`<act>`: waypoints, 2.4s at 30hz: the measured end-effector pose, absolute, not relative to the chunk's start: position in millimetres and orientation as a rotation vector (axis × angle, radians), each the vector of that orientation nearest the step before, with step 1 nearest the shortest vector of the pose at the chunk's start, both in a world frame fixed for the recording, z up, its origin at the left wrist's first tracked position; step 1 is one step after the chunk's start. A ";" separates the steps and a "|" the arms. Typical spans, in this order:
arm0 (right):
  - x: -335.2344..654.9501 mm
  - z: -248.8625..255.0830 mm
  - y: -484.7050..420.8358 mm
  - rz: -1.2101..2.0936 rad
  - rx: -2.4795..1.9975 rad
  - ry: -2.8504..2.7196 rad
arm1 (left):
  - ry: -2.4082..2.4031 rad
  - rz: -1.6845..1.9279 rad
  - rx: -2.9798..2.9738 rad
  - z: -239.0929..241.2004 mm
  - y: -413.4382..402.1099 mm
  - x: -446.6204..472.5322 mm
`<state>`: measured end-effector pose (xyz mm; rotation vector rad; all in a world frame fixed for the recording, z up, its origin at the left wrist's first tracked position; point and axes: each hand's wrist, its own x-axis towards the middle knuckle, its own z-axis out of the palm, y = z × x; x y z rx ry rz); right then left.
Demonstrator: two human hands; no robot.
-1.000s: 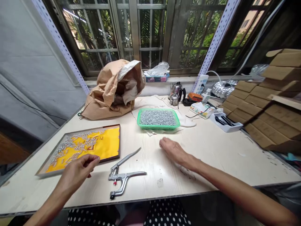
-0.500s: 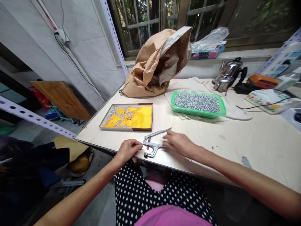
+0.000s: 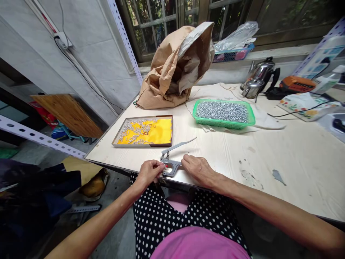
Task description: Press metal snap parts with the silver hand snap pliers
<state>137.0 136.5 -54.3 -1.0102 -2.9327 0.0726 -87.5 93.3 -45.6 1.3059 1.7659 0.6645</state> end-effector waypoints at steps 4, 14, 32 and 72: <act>136.9 -54.0 134.0 0.089 -1.038 -2.918 | 1.747 0.660 1.236 -45.2 91.4 -84.4; 140.3 -53.1 127.4 0.129 -1.094 -2.936 | 1.830 0.590 1.257 -41.8 89.7 -77.0; 141.2 -66.0 144.0 0.302 -1.000 -2.882 | 1.827 0.306 1.101 -34.4 103.4 -72.7; 152.8 -45.3 177.9 0.301 -1.246 -2.853 | 1.757 0.202 0.865 -30.9 116.8 -70.8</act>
